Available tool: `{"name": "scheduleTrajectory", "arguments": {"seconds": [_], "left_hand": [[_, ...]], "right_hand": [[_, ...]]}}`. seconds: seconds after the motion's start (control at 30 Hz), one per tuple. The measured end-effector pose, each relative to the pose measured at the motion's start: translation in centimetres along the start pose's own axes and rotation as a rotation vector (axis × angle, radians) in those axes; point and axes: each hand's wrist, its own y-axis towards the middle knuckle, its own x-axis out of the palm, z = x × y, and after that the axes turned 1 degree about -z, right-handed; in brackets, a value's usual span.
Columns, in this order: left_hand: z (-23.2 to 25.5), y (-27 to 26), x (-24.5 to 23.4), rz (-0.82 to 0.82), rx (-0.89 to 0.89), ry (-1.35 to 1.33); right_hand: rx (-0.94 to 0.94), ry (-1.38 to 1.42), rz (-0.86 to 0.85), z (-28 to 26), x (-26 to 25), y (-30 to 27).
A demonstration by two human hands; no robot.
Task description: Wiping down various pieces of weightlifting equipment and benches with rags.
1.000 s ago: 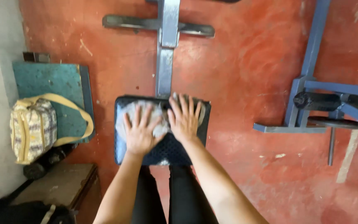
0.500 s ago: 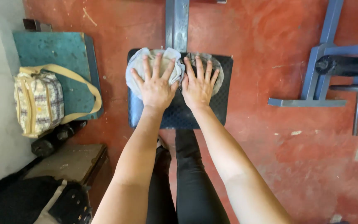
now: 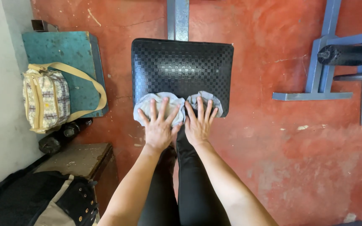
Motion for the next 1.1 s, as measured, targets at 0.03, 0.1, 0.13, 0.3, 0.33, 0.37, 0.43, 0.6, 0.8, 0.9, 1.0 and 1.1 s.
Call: {"name": "scheduleTrajectory", "arguments": {"seconds": [0.03,0.1,0.13,0.3,0.33,0.37,0.43,0.6,0.8,0.9,1.0,1.1], "left_hand": [[0.3,0.8,0.3,-0.008,0.002,-0.001],[0.7,3.1,1.2,0.000,-0.099,0.031],[1.0,4.9,0.8,-0.010,-0.099,0.029],[1.5,12.9,-0.3,0.040,-0.158,0.036],[1.4,14.2,-0.3,0.028,-0.159,0.033],[1.4,15.6,-0.3,0.041,-0.177,0.029],[1.5,18.3,-0.3,0.046,-0.202,0.022],[0.3,23.0,-0.4,0.078,-0.185,0.038],[-3.2,26.9,1.6,0.244,-0.126,0.060],[-3.7,27.3,-1.5,0.246,-0.254,0.075],[-5.9,27.1,-1.7,0.124,-0.559,0.074],[-8.4,24.6,-3.1,-0.016,-0.784,-0.305]], "right_hand": [[0.006,0.000,-0.006,-0.1,0.3,0.7],[0.125,-0.032,0.037,-0.2,1.5,2.9],[0.129,-0.033,0.027,0.3,1.6,4.6],[0.208,-0.113,0.050,2.2,2.4,12.5],[0.212,-0.115,0.038,2.7,2.6,13.9],[0.203,-0.135,0.035,3.1,2.8,15.3],[0.191,-0.156,0.021,4.1,3.0,17.8],[0.178,-0.156,-0.027,5.0,4.0,22.3],[0.106,-0.147,0.029,6.3,5.1,24.1],[0.047,-0.115,0.087,6.1,3.7,24.2],[0.009,-0.109,0.094,6.7,3.7,24.2],[-0.009,-0.109,0.100,6.9,3.9,24.0]]}}
